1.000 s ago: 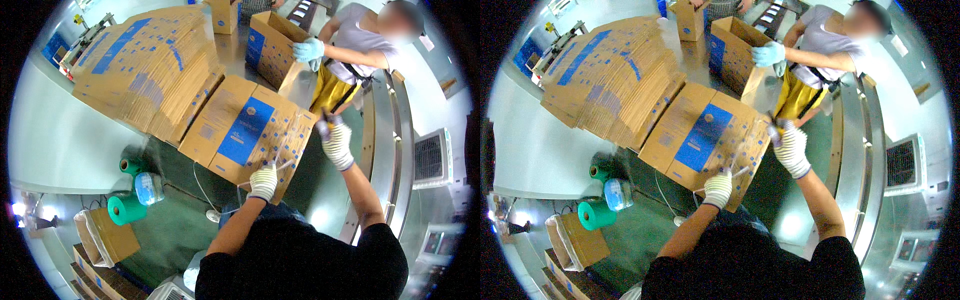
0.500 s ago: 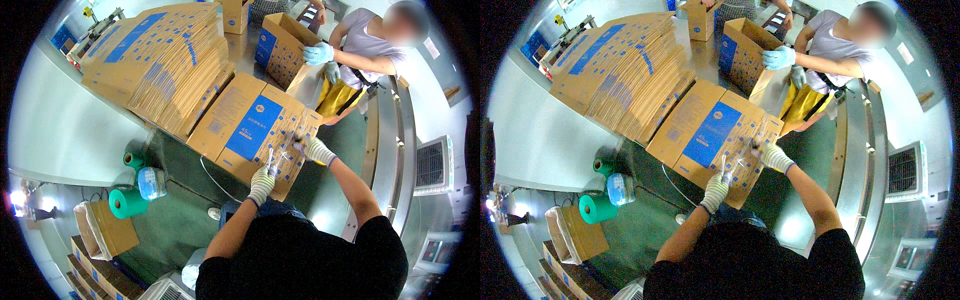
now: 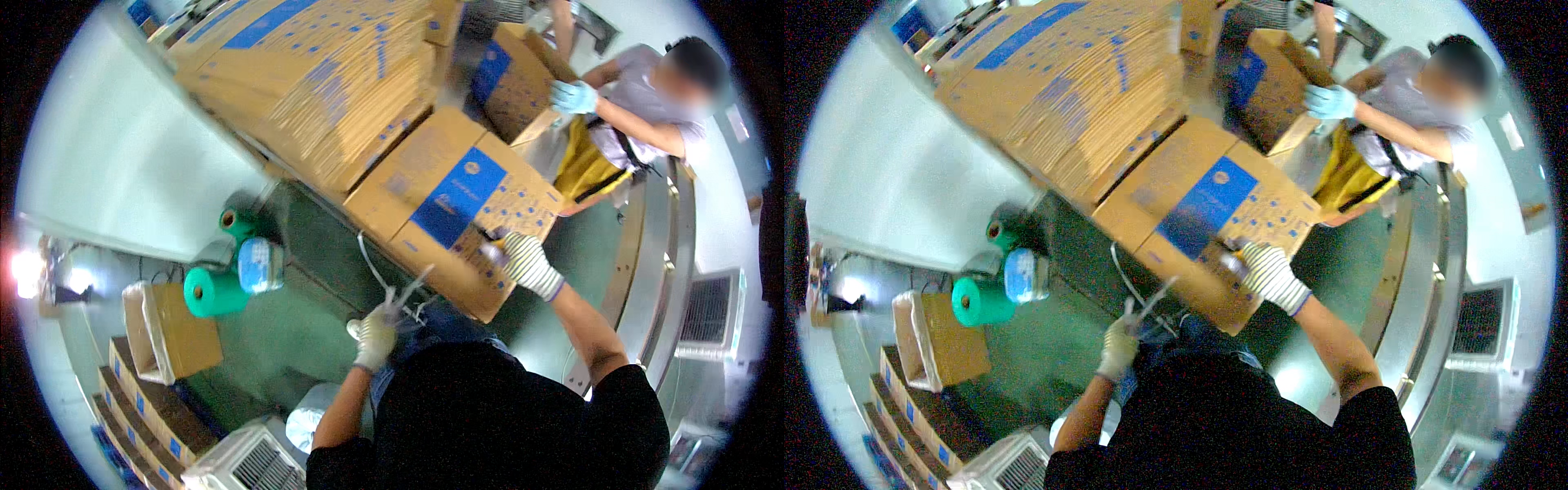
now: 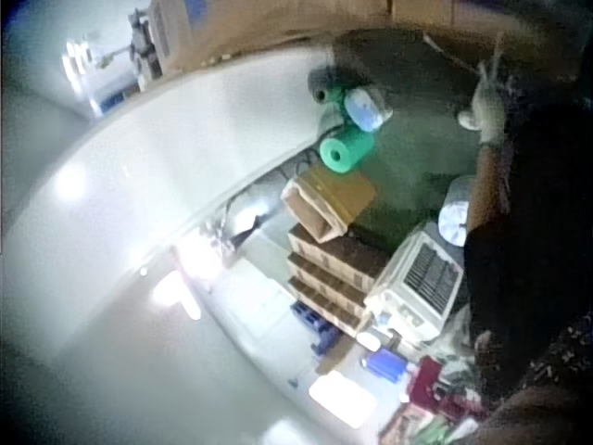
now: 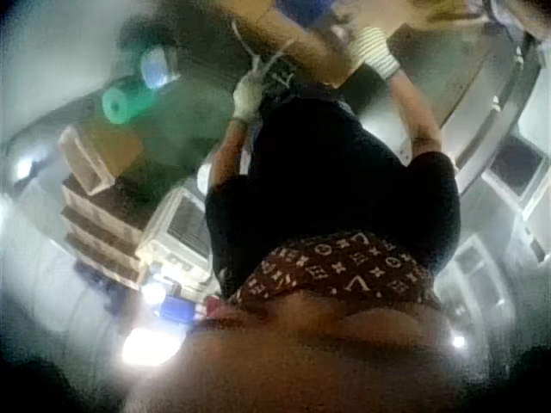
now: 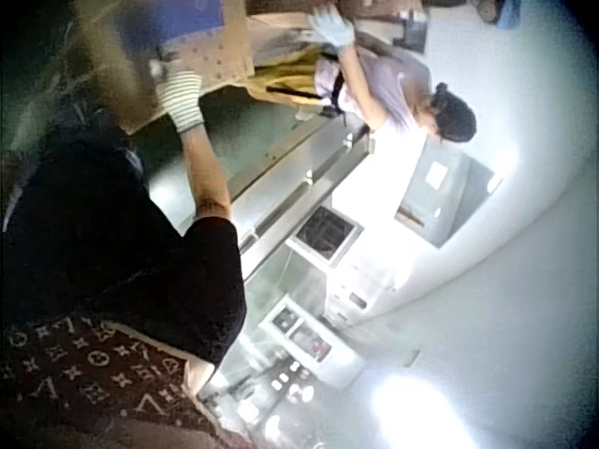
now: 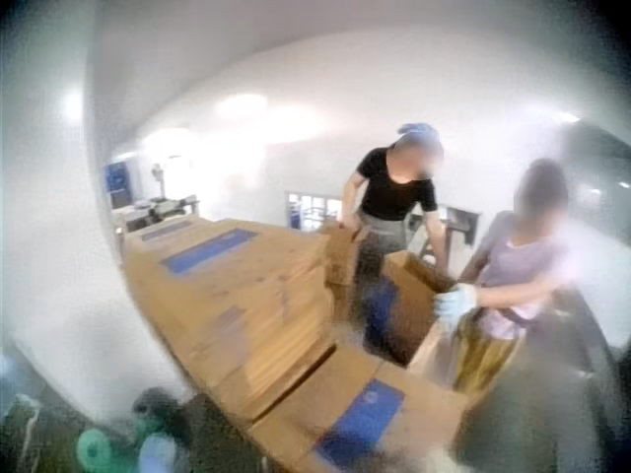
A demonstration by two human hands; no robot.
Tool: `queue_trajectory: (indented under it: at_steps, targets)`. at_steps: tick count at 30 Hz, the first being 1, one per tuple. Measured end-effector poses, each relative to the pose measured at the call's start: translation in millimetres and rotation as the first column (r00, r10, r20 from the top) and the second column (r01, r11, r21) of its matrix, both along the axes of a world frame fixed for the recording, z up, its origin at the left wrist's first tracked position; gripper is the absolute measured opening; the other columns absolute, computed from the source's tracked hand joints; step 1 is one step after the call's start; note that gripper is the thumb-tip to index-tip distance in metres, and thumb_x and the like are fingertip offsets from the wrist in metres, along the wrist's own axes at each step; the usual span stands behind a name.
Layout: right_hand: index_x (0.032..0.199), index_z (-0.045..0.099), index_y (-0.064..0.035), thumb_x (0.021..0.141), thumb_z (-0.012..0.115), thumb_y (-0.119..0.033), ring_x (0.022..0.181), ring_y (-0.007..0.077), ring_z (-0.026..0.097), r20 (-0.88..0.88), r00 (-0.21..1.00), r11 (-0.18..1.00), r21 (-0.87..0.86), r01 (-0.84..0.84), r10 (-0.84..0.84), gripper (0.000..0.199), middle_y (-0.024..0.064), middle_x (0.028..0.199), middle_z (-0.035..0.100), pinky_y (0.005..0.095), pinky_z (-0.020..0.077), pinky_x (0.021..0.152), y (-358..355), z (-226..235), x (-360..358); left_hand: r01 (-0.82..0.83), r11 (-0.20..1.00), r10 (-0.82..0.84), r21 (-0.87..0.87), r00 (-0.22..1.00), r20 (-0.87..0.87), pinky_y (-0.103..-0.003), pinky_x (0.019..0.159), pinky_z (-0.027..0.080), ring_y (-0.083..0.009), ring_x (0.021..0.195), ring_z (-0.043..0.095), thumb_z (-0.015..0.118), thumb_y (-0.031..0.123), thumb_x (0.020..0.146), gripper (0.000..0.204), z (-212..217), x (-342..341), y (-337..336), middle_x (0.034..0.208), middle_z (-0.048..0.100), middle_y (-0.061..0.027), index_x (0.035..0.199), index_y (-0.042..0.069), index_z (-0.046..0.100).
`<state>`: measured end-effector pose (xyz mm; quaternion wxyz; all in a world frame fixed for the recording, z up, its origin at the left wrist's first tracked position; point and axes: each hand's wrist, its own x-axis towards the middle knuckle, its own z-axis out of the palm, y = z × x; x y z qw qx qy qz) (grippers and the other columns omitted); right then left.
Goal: The person moves flattened cardboard boxes to a table and uses a utility knife to cut plastic straps from a stack of boxes, then places the cut straps into a trash bin.
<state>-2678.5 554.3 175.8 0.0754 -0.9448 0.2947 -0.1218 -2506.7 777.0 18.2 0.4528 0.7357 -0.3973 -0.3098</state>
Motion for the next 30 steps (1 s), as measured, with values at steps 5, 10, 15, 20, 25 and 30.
queue_trajectory:
  at_steps: [5,10,15,20,25,30]
  targets:
    - [0.103,0.050,-0.0032,0.082,0.047,-0.043,0.075,0.0379,0.058,-0.102,0.992,0.993,0.094,-0.068,0.077,0.045,0.0208,0.079,0.060,0.0429,0.0468,0.065,-7.0,-42.4,47.0,-0.472,0.802,0.267,0.365,0.831,0.488,-0.040,0.061,0.046,-0.0343,0.067,0.057,0.052,0.011,0.070,0.011,-49.7,95.4,212.7,0.071,0.059,-0.0152,0.077,0.006,0.058]
    - [0.093,0.052,-0.0007,0.077,0.059,-0.038,0.069,0.0352,0.057,-0.269,0.954,0.919,0.329,0.218,-0.130,0.041,0.0179,0.077,0.061,0.0413,0.0442,0.059,-24.5,-63.3,61.1,-0.881,0.209,0.381,0.423,0.472,0.795,-0.043,0.060,0.045,-0.0342,0.066,0.057,0.051,0.020,0.076,0.016,-18.0,133.4,415.4,0.070,0.059,-0.0159,0.075,0.006,0.057]
    - [0.088,0.050,-0.0040,0.072,0.068,-0.016,0.042,0.0086,0.038,-0.066,0.957,0.654,0.716,0.244,-0.284,0.027,-0.0011,0.054,0.045,0.0257,0.0323,0.037,21.5,-111.2,131.7,-0.945,-0.112,0.430,0.306,0.232,0.873,-0.035,0.061,0.046,-0.0289,0.067,0.058,0.050,0.015,0.078,0.013,-15.8,130.7,556.5,0.075,0.060,-0.0162,0.083,0.005,0.058]
    - [0.086,0.056,-0.0037,0.076,0.061,-0.016,0.057,0.0062,0.047,0.150,0.973,0.267,0.944,-0.194,0.177,0.017,-0.0006,0.069,0.052,0.0217,0.0388,0.048,182.7,-120.6,285.2,-0.894,0.248,0.556,0.374,0.447,0.701,-0.032,0.056,0.044,-0.0224,0.063,0.054,0.050,0.018,0.081,0.013,8.9,156.8,435.2,0.070,0.057,-0.0071,0.082,0.008,0.057]
    - [0.107,0.052,-0.0054,0.071,0.064,-0.014,0.056,0.0064,0.049,0.315,0.759,-0.397,0.914,-0.081,0.569,0.039,0.0029,0.088,0.056,0.0202,0.0410,0.047,371.5,-88.2,370.0,-0.920,0.307,0.950,-0.244,0.284,0.126,-0.031,0.045,0.037,-0.0190,0.050,0.046,0.050,0.028,0.085,0.025,41.9,163.5,332.8,0.059,0.048,-0.0085,0.078,0.004,0.053]
    - [0.085,0.054,-0.0040,0.071,0.065,-0.018,0.055,0.0070,0.051,0.340,0.305,-0.417,0.877,0.239,0.890,0.023,-0.0008,0.069,0.053,0.0206,0.0404,0.048,443.7,-132.6,408.6,-0.919,-0.166,0.767,-0.358,0.107,-0.632,-0.021,0.044,0.027,-0.0049,0.050,0.034,0.049,0.034,0.086,0.029,108.8,194.2,350.2,0.059,0.040,0.0041,0.071,0.010,0.043]
